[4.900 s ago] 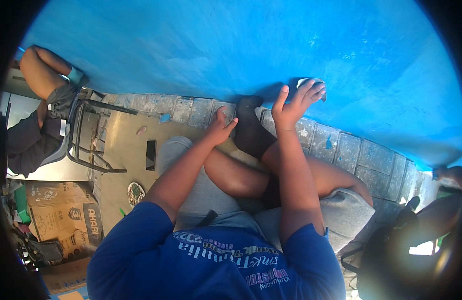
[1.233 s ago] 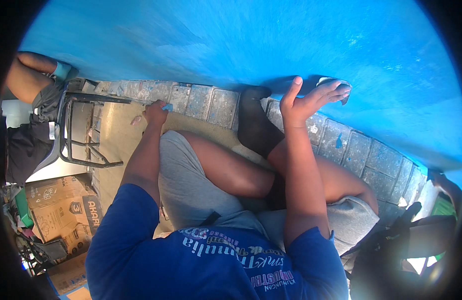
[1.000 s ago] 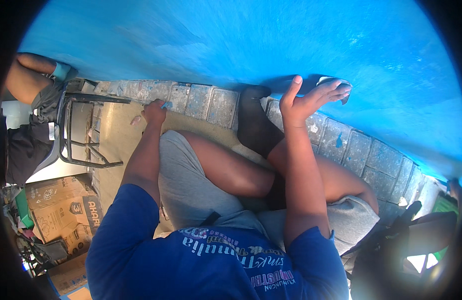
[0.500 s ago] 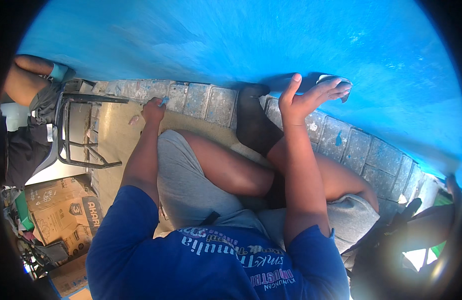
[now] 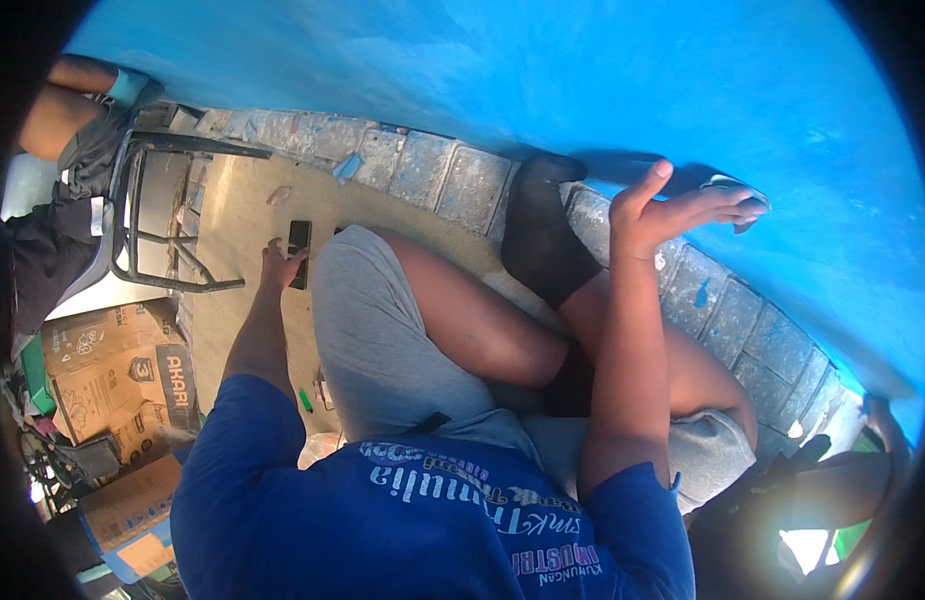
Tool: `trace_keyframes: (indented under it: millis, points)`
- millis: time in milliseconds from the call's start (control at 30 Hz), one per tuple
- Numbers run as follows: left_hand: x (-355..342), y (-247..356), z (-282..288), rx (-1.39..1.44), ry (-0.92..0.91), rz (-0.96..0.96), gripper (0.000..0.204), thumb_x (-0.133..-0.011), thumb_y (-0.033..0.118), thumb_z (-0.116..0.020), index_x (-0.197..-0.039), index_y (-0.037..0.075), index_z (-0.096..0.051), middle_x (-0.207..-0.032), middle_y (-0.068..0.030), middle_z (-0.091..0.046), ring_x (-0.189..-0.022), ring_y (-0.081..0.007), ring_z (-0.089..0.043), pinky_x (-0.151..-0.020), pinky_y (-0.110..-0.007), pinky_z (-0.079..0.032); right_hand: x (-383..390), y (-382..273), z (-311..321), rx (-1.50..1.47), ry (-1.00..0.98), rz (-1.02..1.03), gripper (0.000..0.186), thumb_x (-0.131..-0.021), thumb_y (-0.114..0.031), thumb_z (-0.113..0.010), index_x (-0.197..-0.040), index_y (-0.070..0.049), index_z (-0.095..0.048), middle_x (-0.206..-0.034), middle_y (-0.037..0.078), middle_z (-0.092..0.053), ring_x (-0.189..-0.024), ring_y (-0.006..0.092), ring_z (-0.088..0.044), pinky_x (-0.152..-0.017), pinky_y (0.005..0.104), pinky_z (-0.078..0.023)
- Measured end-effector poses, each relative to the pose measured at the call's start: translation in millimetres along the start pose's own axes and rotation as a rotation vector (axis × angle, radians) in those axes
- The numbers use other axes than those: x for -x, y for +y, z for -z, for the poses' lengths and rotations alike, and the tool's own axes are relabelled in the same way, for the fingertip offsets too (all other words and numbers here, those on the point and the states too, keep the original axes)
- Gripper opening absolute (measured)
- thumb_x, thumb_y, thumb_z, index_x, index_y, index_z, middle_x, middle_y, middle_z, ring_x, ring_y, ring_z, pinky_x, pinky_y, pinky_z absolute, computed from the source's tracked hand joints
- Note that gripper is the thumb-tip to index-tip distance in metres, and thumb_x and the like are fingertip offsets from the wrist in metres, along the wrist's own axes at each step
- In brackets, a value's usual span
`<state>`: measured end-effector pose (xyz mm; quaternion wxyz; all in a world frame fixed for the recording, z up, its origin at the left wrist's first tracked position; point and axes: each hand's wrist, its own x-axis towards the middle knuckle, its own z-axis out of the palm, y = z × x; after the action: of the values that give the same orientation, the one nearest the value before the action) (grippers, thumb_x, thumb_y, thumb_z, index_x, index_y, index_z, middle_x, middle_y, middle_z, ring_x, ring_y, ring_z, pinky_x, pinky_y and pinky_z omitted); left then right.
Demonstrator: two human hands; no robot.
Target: Sanding a blue wall using sandpaper to prepare it for painting.
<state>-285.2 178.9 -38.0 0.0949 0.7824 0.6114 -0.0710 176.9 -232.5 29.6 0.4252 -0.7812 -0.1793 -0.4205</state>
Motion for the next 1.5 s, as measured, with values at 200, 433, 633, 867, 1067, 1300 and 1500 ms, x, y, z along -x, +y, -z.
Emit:
trace_keyframes:
  millis: [200,433,633,867,1067,1300,1500]
  points:
    - [1.5,-8.7,-3.4,0.003,-0.024,-0.184,0.085,-0.066,0.043,-0.081,-0.128,0.0,-0.043,-0.122,-0.0237,-0.047,-0.113,-0.0381,-0.053,-0.094,-0.045,-0.046,-0.2,3.2,1.4,0.04,0.004,0.007,0.089,-0.095,-0.045,-0.045,-0.147,0.007,0.005,-0.149,0.037,0.013,-0.14,0.0471,0.015,-0.109,0.059,0.009]
    - [-4.4,-2.2,-5.3,0.025,0.035,-0.181,0.074,-0.064,0.042,-0.082,-0.117,0.001,-0.05,-0.112,-0.0193,-0.052,-0.103,-0.0349,-0.058,-0.089,-0.043,-0.049,-0.6,-2.2,3.4,0.06,-0.019,0.011,0.088,-0.096,-0.048,-0.042,-0.146,0.008,0.005,-0.148,0.038,0.013,-0.14,0.0483,0.014,-0.109,0.0605,0.007]
    - [-0.9,5.9,0.3,0.019,0.041,-0.169,0.073,-0.066,0.046,-0.079,-0.116,0.002,-0.051,-0.111,-0.0186,-0.053,-0.102,-0.0341,-0.059,-0.088,-0.043,-0.049,0.2,-1.3,3.7,0.081,-0.026,0.046,0.088,-0.096,-0.048,-0.041,-0.147,0.007,0.004,-0.148,0.038,0.011,-0.14,0.0485,0.013,-0.109,0.0609,0.006]
    - [5.2,21.1,-2.7,0.0,0.093,-0.14,0.071,-0.065,0.048,-0.077,-0.117,0.007,-0.052,-0.109,-0.0195,-0.055,-0.1,-0.0364,-0.06,-0.084,-0.046,-0.05,1.1,2.3,4.1,0.087,-0.022,0.023,0.089,-0.096,-0.049,-0.042,-0.147,0.007,0.004,-0.148,0.039,0.011,-0.14,0.0485,0.012,-0.109,0.0603,0.006]
    - [2.7,13.4,-17.2,0.011,0.197,-0.114,0.07,-0.064,0.047,-0.076,-0.117,0.009,-0.053,-0.107,-0.0209,-0.056,-0.099,-0.0397,-0.06,-0.082,-0.049,-0.05,3.0,5.8,2.7,0.071,-0.007,0.043,0.088,-0.095,-0.043,-0.047,-0.147,0.007,0.004,-0.149,0.037,0.012,-0.14,0.0483,0.013,-0.109,0.059,0.008]
    - [1.3,15.6,-11.9,0.009,0.166,-0.131,0.069,-0.065,0.047,-0.076,-0.117,0.009,-0.052,-0.11,-0.0218,-0.056,-0.101,-0.0401,-0.059,-0.084,-0.049,-0.049,3.1,7.7,1.9,0.054,-0.014,0.097,0.086,-0.095,-0.036,-0.049,-0.147,0.007,0.005,-0.15,0.035,0.012,-0.14,0.0483,0.013,-0.109,0.0586,0.009]
    - [-3.0,15.0,-15.9,-0.014,0.152,-0.122,0.069,-0.066,0.047,-0.075,-0.119,0.009,-0.051,-0.11,-0.0216,-0.056,-0.103,-0.0401,-0.058,-0.086,-0.049,-0.048,4.3,11.9,1.6,0.042,0.006,0.1,0.084,-0.096,-0.035,-0.048,-0.147,0.005,0.004,-0.149,0.036,0.012,-0.14,0.0493,0.013,-0.109,0.0596,0.008]
